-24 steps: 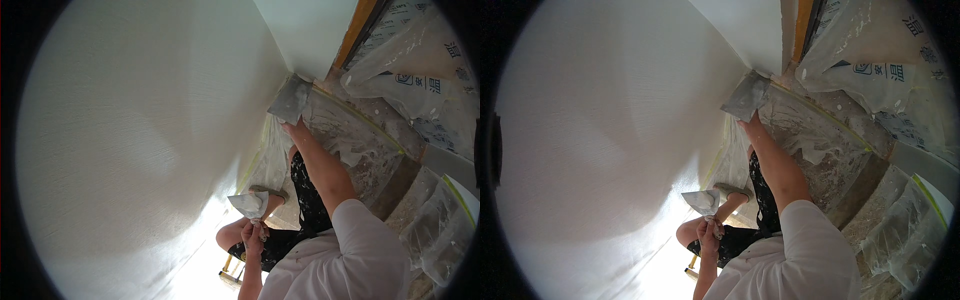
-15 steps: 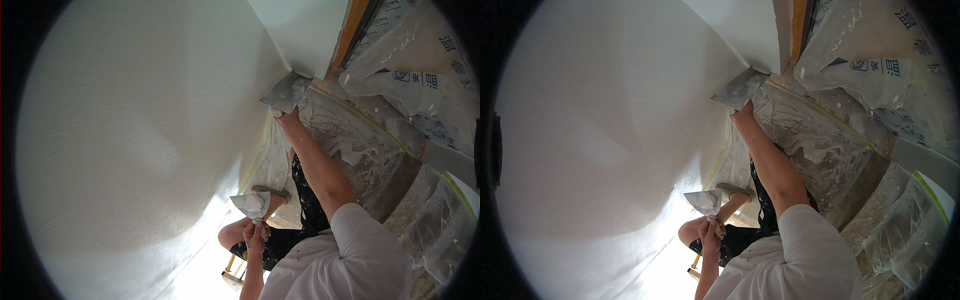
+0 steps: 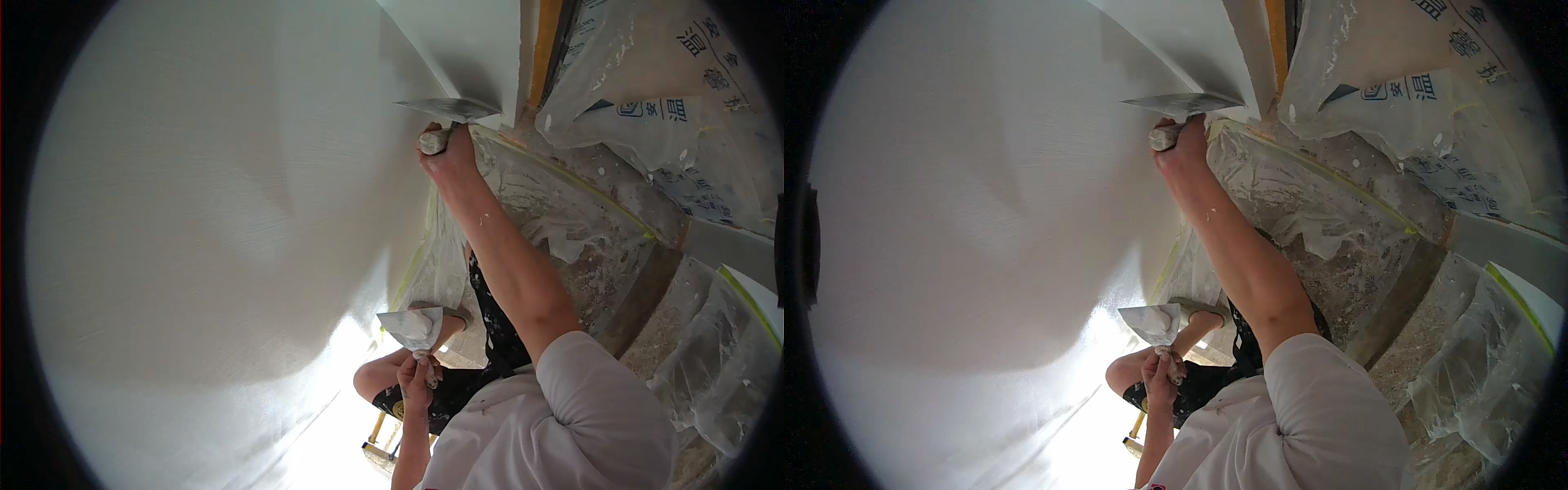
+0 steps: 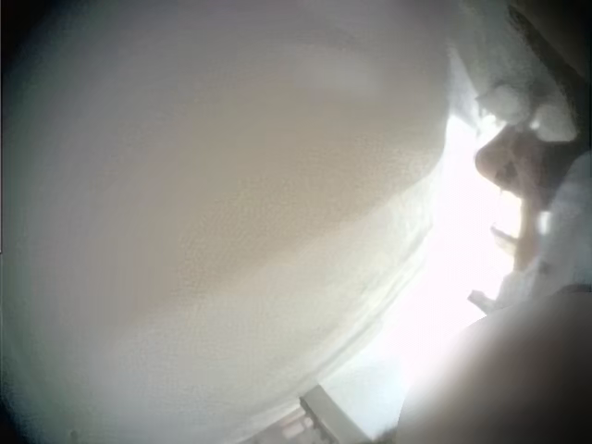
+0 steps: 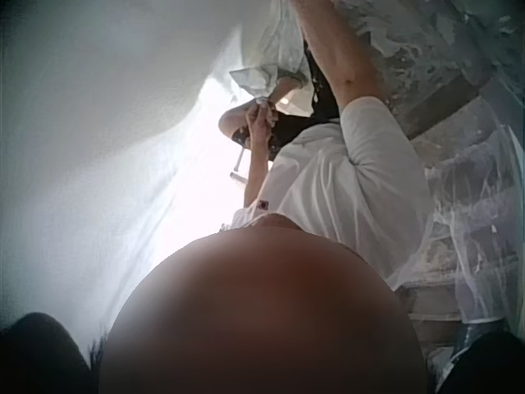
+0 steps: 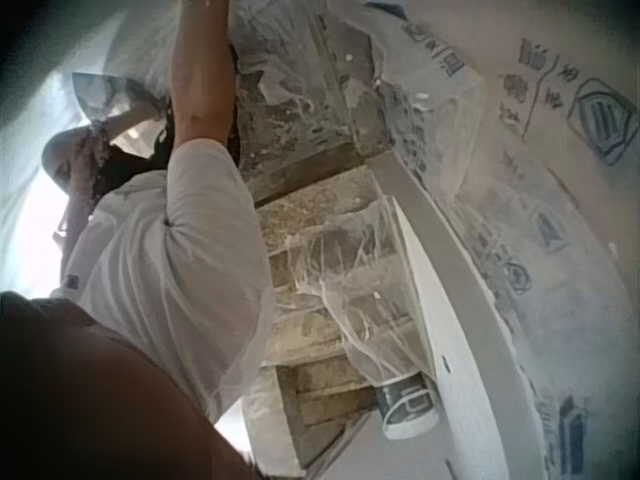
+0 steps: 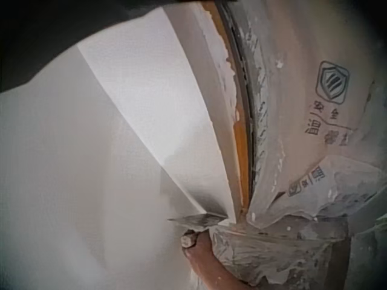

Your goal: Applying and smoothing plaster material onto a wall surface using a trowel and putty knife.

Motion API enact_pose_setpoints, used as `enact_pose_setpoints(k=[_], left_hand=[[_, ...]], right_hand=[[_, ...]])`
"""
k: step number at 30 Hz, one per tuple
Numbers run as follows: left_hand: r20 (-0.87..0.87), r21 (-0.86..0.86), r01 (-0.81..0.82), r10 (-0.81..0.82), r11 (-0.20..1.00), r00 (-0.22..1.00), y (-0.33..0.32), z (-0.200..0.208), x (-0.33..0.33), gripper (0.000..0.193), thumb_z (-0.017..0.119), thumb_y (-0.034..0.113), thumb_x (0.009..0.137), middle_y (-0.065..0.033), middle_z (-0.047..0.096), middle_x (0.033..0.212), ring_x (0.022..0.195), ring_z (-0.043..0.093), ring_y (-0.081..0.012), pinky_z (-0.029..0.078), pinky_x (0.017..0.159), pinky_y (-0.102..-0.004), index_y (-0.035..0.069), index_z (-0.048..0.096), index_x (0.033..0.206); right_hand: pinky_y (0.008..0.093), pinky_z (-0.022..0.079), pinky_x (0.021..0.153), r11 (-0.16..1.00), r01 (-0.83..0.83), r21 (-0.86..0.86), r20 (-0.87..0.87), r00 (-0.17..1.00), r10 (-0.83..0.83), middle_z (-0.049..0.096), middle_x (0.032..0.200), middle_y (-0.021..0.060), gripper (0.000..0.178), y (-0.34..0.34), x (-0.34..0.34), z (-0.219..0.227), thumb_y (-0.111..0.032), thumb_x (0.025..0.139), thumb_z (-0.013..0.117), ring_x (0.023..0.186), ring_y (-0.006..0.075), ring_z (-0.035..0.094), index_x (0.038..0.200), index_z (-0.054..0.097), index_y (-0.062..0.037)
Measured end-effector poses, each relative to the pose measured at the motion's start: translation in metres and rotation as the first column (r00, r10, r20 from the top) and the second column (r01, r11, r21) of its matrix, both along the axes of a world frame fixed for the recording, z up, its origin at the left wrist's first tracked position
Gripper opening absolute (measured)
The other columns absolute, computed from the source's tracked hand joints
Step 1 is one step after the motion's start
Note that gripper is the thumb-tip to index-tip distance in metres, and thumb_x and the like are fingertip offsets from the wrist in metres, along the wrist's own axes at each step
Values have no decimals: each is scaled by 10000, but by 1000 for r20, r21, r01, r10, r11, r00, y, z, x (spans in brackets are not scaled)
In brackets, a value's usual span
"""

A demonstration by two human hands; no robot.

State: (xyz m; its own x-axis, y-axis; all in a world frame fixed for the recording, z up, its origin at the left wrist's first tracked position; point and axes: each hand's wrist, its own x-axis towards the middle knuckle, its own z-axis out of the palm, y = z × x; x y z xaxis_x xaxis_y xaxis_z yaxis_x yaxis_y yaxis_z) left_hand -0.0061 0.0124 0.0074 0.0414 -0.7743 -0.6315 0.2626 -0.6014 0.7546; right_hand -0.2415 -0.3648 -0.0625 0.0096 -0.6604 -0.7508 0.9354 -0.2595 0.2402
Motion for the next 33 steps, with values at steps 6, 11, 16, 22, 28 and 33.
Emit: enact_pose_setpoints(k=[6, 11, 16, 22, 28, 33], left_hand=[[-126, -30, -50, 46, 998, 991, -3, 6, 5, 212, 543, 198, 947, -84, 600, 774, 570, 557, -170, 454, 494, -277, 10, 588, 1034], [-223, -91, 76, -94, 993, 970, -31, 19, 10, 243, 560, 227, 937, -113, 610, 763, 532, 549, -195, 441, 464, -284, -2, 599, 1010], [-391, -94, 257, -273, 962, 879, -71, 18, -8, 234, 543, 220, 946, -126, 617, 791, 579, 563, -186, 447, 483, -274, -1, 614, 974], [-436, -196, 236, -300, 952, 848, -81, 13, -14, 255, 581, 252, 922, -140, 624, 779, 616, 565, -206, 438, 470, -279, 9, 633, 979], [-427, -179, 141, -206, 974, 880, -64, 9, 6, 280, 601, 290, 910, -134, 615, 749, 541, 544, -207, 433, 463, -289, 14, 629, 947], [-453, -131, 119, -166, 984, 876, -40, 6, 8, 277, 600, 304, 911, -129, 607, 752, 538, 553, -206, 438, 459, -297, 30, 614, 950]], right_hand=[[341, 543, 734, 934, -132, -332, -241, 969, 51, 602, 1000, 33, 316, 94, 14, 19, -307, 957, 498, 814, 198, 614, 1199, 518, -105], [353, 539, 757, 735, -639, -227, -602, 685, 410, 629, 1028, 63, 300, 204, -41, 10, -217, 926, 562, 855, 174, 628, 1181, 546, -60], [292, 498, 702, 512, -852, 112, -867, 168, 470, 633, 920, 44, 279, 245, -61, 41, -247, 939, 566, 793, 114, 594, 1127, 560, -42], [285, 473, 736, -5, -872, 490, -860, -485, 162, 624, 921, 39, 315, 243, -90, 65, -282, 934, 580, 803, 112, 570, 1131, 556, -38], [340, 503, 800, 411, -911, 22, -680, 288, 675, 622, 985, 55, 329, 220, -39, -43, -330, 927, 565, 907, 166, 603, 1146, 571, -85], [399, 510, 879, 779, -208, -591, 36, 958, 283, 616, 1146, 35, 275, 143, 8, -142, -294, 933, 519, 1020, 217, 602, 1155, 581, -144]])
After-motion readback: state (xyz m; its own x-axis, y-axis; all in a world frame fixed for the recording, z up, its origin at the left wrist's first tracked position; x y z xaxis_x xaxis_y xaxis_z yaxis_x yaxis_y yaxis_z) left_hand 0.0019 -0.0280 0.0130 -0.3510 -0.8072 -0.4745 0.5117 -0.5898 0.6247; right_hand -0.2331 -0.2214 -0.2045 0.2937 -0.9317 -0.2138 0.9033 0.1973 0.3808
